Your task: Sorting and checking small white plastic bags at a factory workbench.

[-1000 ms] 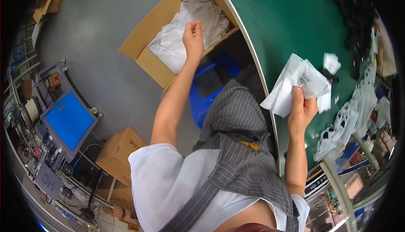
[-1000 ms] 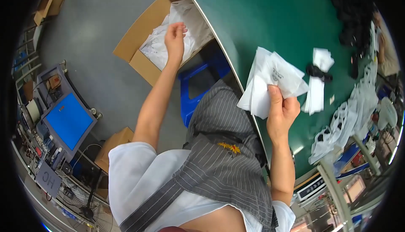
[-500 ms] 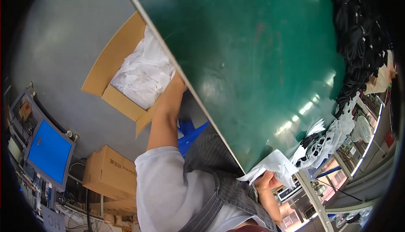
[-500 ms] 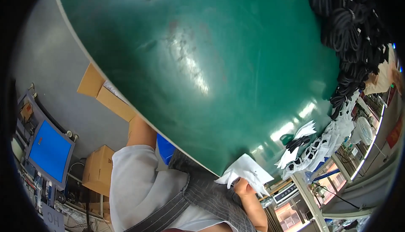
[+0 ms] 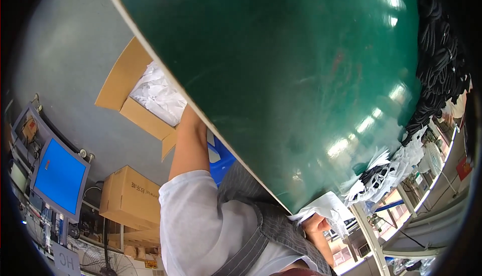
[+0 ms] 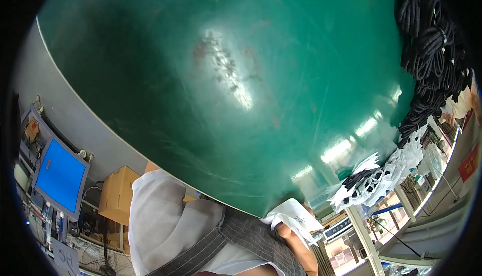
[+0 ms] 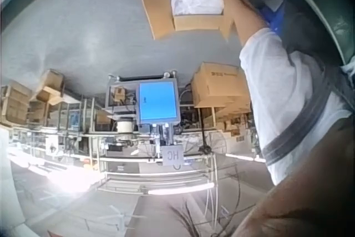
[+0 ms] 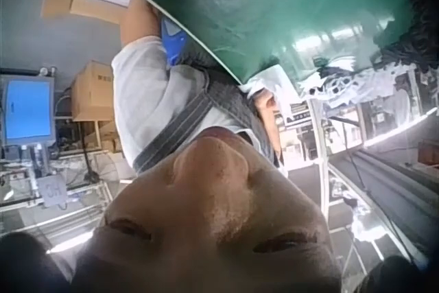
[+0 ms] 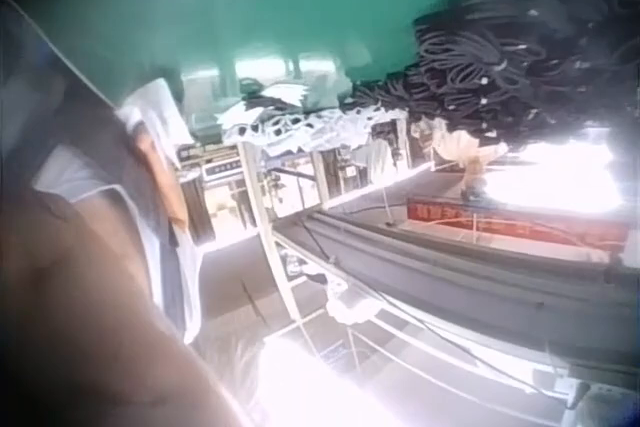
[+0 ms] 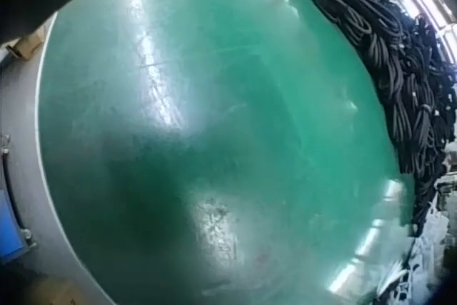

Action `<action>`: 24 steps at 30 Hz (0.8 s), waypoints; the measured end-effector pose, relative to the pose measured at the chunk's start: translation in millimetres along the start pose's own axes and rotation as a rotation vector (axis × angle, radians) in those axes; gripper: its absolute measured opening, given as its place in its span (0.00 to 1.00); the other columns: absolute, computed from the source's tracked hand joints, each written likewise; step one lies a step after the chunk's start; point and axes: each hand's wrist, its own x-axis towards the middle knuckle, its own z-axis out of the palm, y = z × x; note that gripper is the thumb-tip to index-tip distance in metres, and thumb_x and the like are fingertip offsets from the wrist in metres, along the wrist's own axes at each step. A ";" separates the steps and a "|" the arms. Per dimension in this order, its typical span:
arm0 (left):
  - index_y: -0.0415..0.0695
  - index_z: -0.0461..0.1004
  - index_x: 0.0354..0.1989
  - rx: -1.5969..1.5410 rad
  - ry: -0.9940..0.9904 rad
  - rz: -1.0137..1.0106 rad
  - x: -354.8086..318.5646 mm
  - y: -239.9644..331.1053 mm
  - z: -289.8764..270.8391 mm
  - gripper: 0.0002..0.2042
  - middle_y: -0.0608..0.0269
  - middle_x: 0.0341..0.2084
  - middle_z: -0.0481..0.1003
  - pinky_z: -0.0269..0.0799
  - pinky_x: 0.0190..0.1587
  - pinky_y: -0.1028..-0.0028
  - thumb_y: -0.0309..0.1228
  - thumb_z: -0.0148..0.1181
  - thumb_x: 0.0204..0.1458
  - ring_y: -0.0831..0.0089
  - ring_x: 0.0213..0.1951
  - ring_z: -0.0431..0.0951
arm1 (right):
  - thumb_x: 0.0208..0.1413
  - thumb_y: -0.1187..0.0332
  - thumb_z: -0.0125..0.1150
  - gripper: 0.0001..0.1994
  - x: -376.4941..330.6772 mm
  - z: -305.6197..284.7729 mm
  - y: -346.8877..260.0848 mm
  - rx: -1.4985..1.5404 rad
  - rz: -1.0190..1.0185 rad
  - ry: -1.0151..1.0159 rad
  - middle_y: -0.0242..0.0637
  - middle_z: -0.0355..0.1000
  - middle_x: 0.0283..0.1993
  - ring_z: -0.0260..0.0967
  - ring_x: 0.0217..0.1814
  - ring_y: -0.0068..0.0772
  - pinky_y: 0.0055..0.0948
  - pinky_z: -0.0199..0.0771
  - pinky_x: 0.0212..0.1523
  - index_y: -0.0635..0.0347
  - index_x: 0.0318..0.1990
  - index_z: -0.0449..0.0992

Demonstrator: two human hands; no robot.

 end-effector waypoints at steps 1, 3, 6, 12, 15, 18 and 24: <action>0.40 0.69 0.48 -0.006 -0.002 0.006 7.7 5.2 2.6 0.20 0.49 0.49 0.66 0.63 0.49 0.57 0.32 0.57 0.44 0.51 0.52 0.64 | 0.53 0.77 0.47 0.13 -0.2 -0.6 -0.4 -0.005 0.006 -0.018 0.49 0.72 0.42 0.70 0.43 0.38 0.34 0.69 0.45 0.75 0.44 0.70; 0.40 0.70 0.47 -0.014 -0.007 0.025 36.4 20.5 16.8 0.19 0.50 0.48 0.67 0.62 0.49 0.57 0.32 0.56 0.44 0.51 0.52 0.65 | 0.53 0.77 0.47 0.12 0.5 -1.9 -1.7 -0.012 0.019 -0.051 0.49 0.72 0.42 0.70 0.43 0.37 0.34 0.69 0.46 0.75 0.44 0.70; 0.40 0.70 0.46 -0.034 -0.011 0.069 54.5 32.8 20.2 0.19 0.50 0.47 0.68 0.62 0.49 0.57 0.31 0.55 0.44 0.52 0.51 0.65 | 0.54 0.77 0.47 0.12 2.3 -4.0 -3.8 -0.024 0.034 -0.083 0.48 0.72 0.42 0.69 0.44 0.36 0.34 0.68 0.47 0.75 0.43 0.70; 0.40 0.72 0.41 0.029 0.017 0.031 76.7 54.3 -11.0 0.14 0.55 0.34 0.72 0.59 0.48 0.61 0.25 0.52 0.43 0.54 0.44 0.68 | 0.49 0.79 0.48 0.10 17.9 14.8 -4.1 0.063 -0.131 0.156 0.48 0.74 0.33 0.72 0.34 0.38 0.32 0.71 0.38 0.75 0.37 0.74; 0.38 0.71 0.41 -0.094 0.198 -0.042 67.7 66.4 -26.3 0.14 0.52 0.35 0.71 0.63 0.46 0.61 0.20 0.50 0.43 0.51 0.42 0.69 | 0.47 0.79 0.53 0.08 24.4 15.6 -4.9 -0.087 -0.198 0.189 0.48 0.75 0.29 0.75 0.29 0.42 0.34 0.73 0.32 0.72 0.33 0.77; 0.37 0.71 0.42 -0.369 0.334 -0.144 50.8 55.4 -35.0 0.13 0.49 0.37 0.71 0.65 0.47 0.63 0.18 0.50 0.46 0.51 0.42 0.71 | 0.53 0.76 0.53 0.08 20.6 15.3 -4.1 -0.123 -0.194 0.177 0.41 0.75 0.32 0.71 0.34 0.30 0.27 0.68 0.38 0.70 0.37 0.76; 0.33 0.70 0.48 -1.015 0.230 -0.420 17.1 29.8 -63.9 0.13 0.58 0.43 0.74 0.66 0.48 0.72 0.24 0.51 0.54 0.70 0.45 0.72 | 0.54 0.74 0.57 0.06 36.9 18.3 -6.6 -0.078 -0.276 0.255 0.41 0.75 0.29 0.69 0.27 0.28 0.26 0.67 0.31 0.67 0.37 0.75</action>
